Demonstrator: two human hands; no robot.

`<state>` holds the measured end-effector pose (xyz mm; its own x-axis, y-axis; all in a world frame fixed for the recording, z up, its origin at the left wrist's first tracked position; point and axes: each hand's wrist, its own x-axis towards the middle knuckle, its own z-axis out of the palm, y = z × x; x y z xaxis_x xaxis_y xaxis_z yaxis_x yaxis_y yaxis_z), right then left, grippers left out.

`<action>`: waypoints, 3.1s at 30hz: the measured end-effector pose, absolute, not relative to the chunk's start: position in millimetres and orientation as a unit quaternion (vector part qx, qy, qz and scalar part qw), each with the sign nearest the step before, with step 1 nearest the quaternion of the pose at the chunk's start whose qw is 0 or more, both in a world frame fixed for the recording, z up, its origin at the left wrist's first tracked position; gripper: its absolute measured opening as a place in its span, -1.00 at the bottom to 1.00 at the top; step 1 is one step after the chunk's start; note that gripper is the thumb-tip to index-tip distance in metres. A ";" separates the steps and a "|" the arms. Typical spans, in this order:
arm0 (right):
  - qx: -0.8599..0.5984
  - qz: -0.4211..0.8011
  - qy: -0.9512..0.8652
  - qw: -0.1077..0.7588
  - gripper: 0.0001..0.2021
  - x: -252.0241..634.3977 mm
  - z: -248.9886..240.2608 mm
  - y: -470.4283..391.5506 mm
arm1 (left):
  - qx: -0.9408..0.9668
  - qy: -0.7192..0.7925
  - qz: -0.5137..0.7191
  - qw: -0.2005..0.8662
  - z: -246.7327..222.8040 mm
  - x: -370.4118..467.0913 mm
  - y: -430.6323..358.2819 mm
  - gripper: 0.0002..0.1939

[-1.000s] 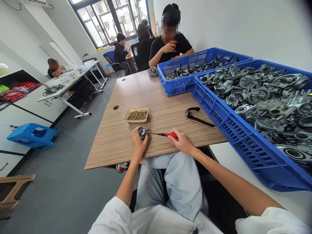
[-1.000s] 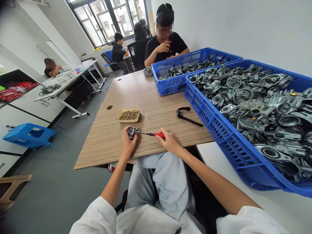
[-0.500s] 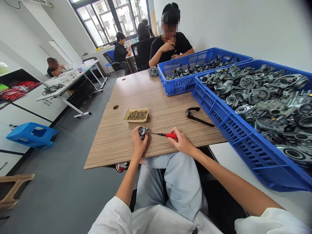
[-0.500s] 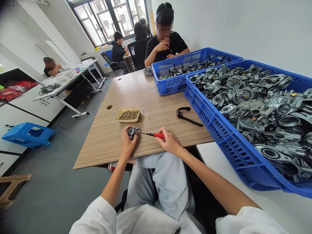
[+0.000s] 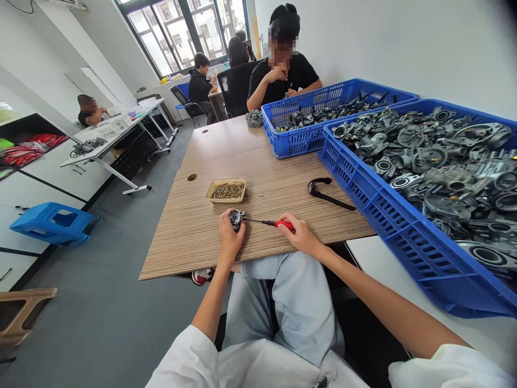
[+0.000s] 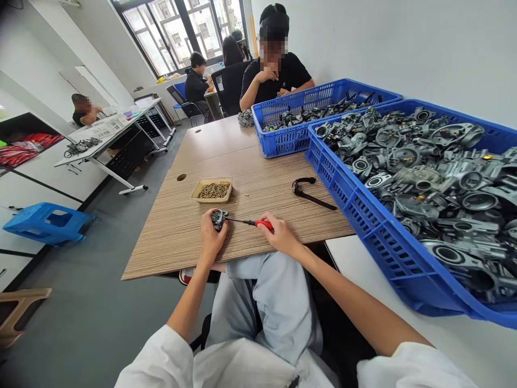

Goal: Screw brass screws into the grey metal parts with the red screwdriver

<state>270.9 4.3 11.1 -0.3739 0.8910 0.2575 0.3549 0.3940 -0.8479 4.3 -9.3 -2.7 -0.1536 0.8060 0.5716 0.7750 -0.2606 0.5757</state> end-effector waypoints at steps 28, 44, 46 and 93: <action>-0.429 0.376 -0.736 0.364 -0.76 271.7 9.1 5.4 | 0.644 0.610 0.461 0.016 -3.4 4.0 -8.2 -0.53; -0.429 0.365 -0.740 0.367 -0.81 272.1 6.3 4.8 | 0.647 0.608 0.459 0.018 -1.7 4.6 -8.9 -0.53; -0.433 0.360 -0.738 0.371 -0.78 271.5 7.0 5.8 | 0.646 0.611 0.457 0.022 -1.2 4.8 -9.2 -0.54; -0.426 0.357 -0.745 0.369 -0.79 269.9 11.7 3.8 | 0.650 0.607 0.456 0.011 -2.6 4.5 -8.7 -0.54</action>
<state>269.9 3.8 11.7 -0.3660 0.8978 0.2449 0.3709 0.3821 -0.8465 4.5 -8.7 -2.6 -0.1535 0.7995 0.5807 0.7799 -0.2629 0.5680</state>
